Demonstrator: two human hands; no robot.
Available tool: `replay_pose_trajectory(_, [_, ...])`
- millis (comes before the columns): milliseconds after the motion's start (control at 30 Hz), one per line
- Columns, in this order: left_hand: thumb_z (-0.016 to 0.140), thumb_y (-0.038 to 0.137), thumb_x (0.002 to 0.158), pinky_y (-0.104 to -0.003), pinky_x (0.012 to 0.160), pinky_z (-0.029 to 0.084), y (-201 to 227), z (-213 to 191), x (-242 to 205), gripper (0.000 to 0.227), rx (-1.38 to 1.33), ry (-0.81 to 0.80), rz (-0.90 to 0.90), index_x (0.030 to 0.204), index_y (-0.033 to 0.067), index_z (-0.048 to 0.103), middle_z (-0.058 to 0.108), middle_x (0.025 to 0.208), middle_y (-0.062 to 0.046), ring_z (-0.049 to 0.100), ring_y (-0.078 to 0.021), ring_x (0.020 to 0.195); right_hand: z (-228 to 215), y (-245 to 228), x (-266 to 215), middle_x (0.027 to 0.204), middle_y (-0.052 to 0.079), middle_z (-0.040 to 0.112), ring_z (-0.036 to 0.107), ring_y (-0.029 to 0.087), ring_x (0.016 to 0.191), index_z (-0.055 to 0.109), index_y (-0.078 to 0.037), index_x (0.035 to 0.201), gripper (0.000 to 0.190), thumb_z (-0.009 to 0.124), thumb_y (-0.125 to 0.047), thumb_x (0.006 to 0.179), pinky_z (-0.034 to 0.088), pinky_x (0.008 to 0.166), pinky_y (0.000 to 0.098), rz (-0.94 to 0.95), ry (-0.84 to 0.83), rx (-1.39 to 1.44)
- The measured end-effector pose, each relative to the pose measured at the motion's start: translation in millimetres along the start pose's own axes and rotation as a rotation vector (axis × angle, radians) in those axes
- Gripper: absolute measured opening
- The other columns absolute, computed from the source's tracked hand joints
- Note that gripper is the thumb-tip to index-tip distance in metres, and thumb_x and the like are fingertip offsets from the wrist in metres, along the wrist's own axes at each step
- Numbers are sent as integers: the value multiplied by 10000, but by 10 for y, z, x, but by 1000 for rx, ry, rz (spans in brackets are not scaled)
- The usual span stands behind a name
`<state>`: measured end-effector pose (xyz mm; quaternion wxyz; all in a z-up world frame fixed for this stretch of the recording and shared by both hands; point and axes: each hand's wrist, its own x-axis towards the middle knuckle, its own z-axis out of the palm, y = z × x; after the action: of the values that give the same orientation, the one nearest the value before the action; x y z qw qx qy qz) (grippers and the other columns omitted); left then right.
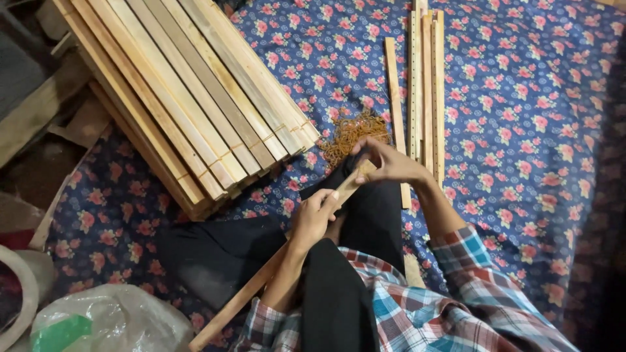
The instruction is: The person sits on a floor mat and bundles long thin wooden slats. They pick up slats one at a time, align them into a stack on their lap, wrap a rubber band around the bundle, and place the finished bundle with a pile of completed bundles.
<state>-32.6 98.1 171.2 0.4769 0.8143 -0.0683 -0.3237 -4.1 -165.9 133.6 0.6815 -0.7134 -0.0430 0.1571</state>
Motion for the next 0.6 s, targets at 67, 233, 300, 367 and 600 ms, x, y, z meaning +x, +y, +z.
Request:
replay_pose_trajectory(67, [529,470,1003,-381,767,578,-23,-9,-47,404,-27,43,37,1177,174,740,726,654,-77,748,-235,799,24,213,-75,1060,133,641,576,123,555,528,-23,1258,560,807,-16,771,491,439,236,77,6,62])
replay_pose_trajectory(233, [449,510,1012,-393,753,574,33,-97,-120,461,15,44,2,1238,208,713,739,689,-75,749,-247,826,665,366,-357,805,156,633,660,207,523,469,-86,1334,568,735,-191,843,516,431,296,-37,193,321])
replay_pose_trajectory(300, [444,519,1009,-393,757,575,52,-188,-118,467,27,41,-13,1252,221,708,744,700,-69,752,-248,847,956,291,-503,743,155,621,634,199,498,454,-93,1320,480,678,-174,903,495,429,288,-86,330,365])
replay_pose_trajectory(367, [437,517,1003,-405,762,565,5,-321,-66,507,-32,135,-40,1244,169,714,755,710,-94,748,-260,826,1283,43,-688,754,130,719,700,179,508,535,-97,1271,512,761,-328,873,469,472,242,-176,516,17])
replay_pose_trajectory(600, [437,475,1026,-351,711,575,-176,-339,-138,484,-160,180,33,1239,139,712,784,780,-97,754,-216,758,1411,33,-838,445,114,618,748,337,619,586,-48,458,425,693,-126,862,402,1108,486,-491,368,363])
